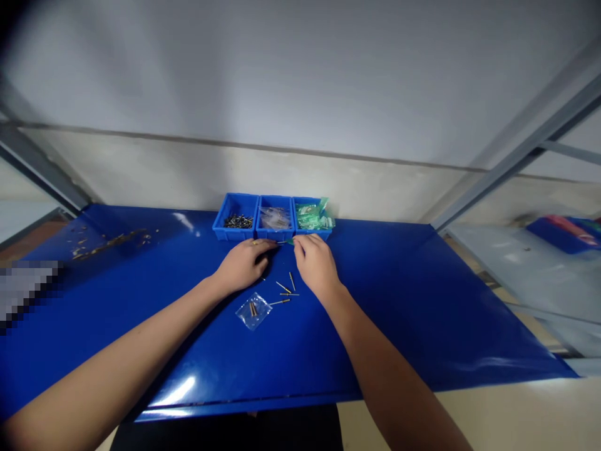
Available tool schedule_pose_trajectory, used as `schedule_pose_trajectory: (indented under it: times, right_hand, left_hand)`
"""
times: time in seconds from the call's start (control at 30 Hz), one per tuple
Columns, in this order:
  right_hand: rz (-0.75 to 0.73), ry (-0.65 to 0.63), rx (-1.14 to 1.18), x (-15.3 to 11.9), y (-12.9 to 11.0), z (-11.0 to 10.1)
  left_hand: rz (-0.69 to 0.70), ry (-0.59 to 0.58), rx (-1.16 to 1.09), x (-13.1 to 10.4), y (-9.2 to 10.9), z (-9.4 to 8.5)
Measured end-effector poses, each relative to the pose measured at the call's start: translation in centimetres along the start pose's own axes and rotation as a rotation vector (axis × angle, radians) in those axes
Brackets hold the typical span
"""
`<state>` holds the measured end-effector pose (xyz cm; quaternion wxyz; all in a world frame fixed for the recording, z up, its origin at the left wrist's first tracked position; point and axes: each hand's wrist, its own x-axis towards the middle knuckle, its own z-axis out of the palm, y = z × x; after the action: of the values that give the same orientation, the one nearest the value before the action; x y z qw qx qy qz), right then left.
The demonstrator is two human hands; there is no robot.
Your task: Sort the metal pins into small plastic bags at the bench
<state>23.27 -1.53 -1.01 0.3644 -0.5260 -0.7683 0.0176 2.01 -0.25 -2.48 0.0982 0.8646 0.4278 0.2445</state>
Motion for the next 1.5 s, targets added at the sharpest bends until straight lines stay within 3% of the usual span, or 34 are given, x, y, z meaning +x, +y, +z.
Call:
schedule_pose_trajectory:
  times: [0.2,0.57,0.67,0.83,0.97,1.1,1.2,1.3,1.37,1.5]
  right_hand:
    - [0.009,0.047,-0.048,0.0,0.9,0.4]
    - [-0.028,-0.068,0.066,0.2,0.3,1.2]
    - [-0.007,-0.087,0.141,0.2,-0.1,0.8]
    - [0.069,-0.136,0.351,-0.1,-0.1,0.7]
    - [0.135,-0.044,0.342,-0.1,0.4,0.3]
    - [0.094,-0.04,0.191,0.3,0.8,-0.7]
    - [0.072,-0.111,0.144,0.5,0.9,-1.4]
    - [0.049,-0.222,0.137,0.3,0.7,-1.8]
    - [0.016,-0.313,0.153,0.1,0.4,-2.2]
    - [-0.003,-0.535,0.184,-0.2,0.1,-3.4]
  left_hand:
    - [-0.019,-0.008,-0.007,0.0,0.1,-0.1]
    - [0.003,0.016,-0.058,0.0,0.0,0.0]
    - [-0.04,0.079,-0.117,-0.1,0.0,0.0]
    - [-0.21,0.291,-0.276,-0.1,0.0,-0.3]
    - [-0.275,0.3,-0.324,0.0,0.4,-1.3]
    - [-0.274,0.17,-0.031,-0.4,0.9,-3.5]
    - [-0.327,-0.092,0.092,-1.5,0.4,-5.9]
    - [-0.207,-0.417,-0.038,-2.9,-0.4,-7.8]
    - [-0.213,-0.548,-0.112,-3.5,-0.6,-8.7]
    - [-0.394,-0.615,-0.198,-3.5,0.3,-8.9]
